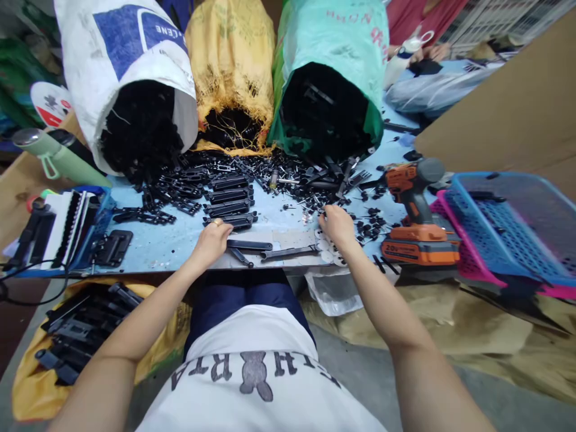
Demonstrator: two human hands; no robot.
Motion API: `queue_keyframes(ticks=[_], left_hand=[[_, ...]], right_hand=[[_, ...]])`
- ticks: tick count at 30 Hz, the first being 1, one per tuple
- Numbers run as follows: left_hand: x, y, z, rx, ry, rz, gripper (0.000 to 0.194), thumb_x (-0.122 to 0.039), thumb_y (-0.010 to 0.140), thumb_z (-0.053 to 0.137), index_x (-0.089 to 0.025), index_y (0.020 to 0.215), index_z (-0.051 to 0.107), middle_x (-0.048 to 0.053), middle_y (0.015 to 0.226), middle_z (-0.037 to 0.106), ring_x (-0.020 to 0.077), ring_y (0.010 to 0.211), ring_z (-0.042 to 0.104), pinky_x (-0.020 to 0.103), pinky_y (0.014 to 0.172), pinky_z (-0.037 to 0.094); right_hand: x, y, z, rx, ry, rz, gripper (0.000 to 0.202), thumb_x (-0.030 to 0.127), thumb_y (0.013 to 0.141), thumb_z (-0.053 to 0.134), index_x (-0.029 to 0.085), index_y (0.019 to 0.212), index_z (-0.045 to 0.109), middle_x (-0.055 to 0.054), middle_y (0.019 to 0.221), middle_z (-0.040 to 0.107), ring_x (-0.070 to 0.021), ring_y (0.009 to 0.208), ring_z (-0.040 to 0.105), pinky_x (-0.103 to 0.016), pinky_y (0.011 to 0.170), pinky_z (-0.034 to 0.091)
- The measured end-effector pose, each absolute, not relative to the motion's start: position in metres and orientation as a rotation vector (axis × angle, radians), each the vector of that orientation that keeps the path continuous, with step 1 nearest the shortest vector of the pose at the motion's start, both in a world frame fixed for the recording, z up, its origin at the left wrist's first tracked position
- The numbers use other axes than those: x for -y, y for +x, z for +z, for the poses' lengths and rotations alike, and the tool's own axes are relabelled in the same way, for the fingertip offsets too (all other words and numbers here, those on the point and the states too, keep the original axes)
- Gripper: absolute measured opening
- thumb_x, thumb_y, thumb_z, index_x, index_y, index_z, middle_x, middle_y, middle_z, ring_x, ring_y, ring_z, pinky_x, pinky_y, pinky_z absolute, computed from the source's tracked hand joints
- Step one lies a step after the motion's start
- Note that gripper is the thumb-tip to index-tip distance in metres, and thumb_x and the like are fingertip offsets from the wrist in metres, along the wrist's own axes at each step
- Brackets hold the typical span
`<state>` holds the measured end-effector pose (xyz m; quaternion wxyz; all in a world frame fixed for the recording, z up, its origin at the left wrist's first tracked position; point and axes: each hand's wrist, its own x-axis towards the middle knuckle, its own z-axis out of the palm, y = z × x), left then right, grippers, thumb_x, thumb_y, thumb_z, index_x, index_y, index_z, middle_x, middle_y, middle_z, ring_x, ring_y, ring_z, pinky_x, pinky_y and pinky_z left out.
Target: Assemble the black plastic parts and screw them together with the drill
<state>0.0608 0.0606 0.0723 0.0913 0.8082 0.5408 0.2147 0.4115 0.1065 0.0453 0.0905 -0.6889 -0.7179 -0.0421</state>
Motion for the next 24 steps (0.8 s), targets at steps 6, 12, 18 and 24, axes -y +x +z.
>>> queue_keyframes(ticks=[6,12,18,24], left_hand=[[-0.038,0.047,0.074,-1.73,2.527,0.29,0.025,-0.008,0.085,0.04,-0.016,0.087,0.064,0.008,0.082,0.054,0.0188,0.078,0.055,0.031,0.073,0.047],[-0.041,0.056,0.074,-1.617,2.688,0.258,0.021,-0.007,0.085,0.042,-0.015,0.081,0.06,0.009,0.082,0.057,0.0201,0.081,0.055,0.031,0.074,0.046],[-0.036,0.043,0.036,-1.445,2.836,0.606,0.025,-0.015,0.092,0.036,-0.011,0.103,0.058,0.009,0.08,0.061,0.019,0.078,0.056,0.033,0.072,0.046],[-0.033,0.041,0.037,-1.469,2.917,0.596,0.025,-0.019,0.091,0.04,-0.013,0.108,0.058,0.011,0.091,0.065,0.0218,0.09,0.058,0.037,0.072,0.04]], right_hand=[[-0.074,0.361,0.067,2.037,-1.59,0.081,0.023,0.019,0.086,0.043,0.014,0.098,0.062,-0.013,0.1,0.059,-0.0208,0.086,0.057,-0.032,0.077,0.046],[-0.047,0.321,0.078,2.123,-1.303,0.537,0.012,0.024,0.085,0.053,0.018,0.09,0.063,-0.004,0.082,0.065,-0.015,0.07,0.061,-0.027,0.067,0.048],[-0.046,0.308,0.079,2.292,-1.259,0.5,0.01,0.02,0.085,0.053,0.018,0.085,0.063,-0.005,0.08,0.065,-0.0158,0.071,0.06,-0.027,0.067,0.047],[-0.043,0.304,0.083,2.516,-1.195,0.243,0.023,0.017,0.09,0.042,0.016,0.082,0.063,-0.009,0.08,0.063,-0.0181,0.076,0.058,-0.028,0.069,0.046]])
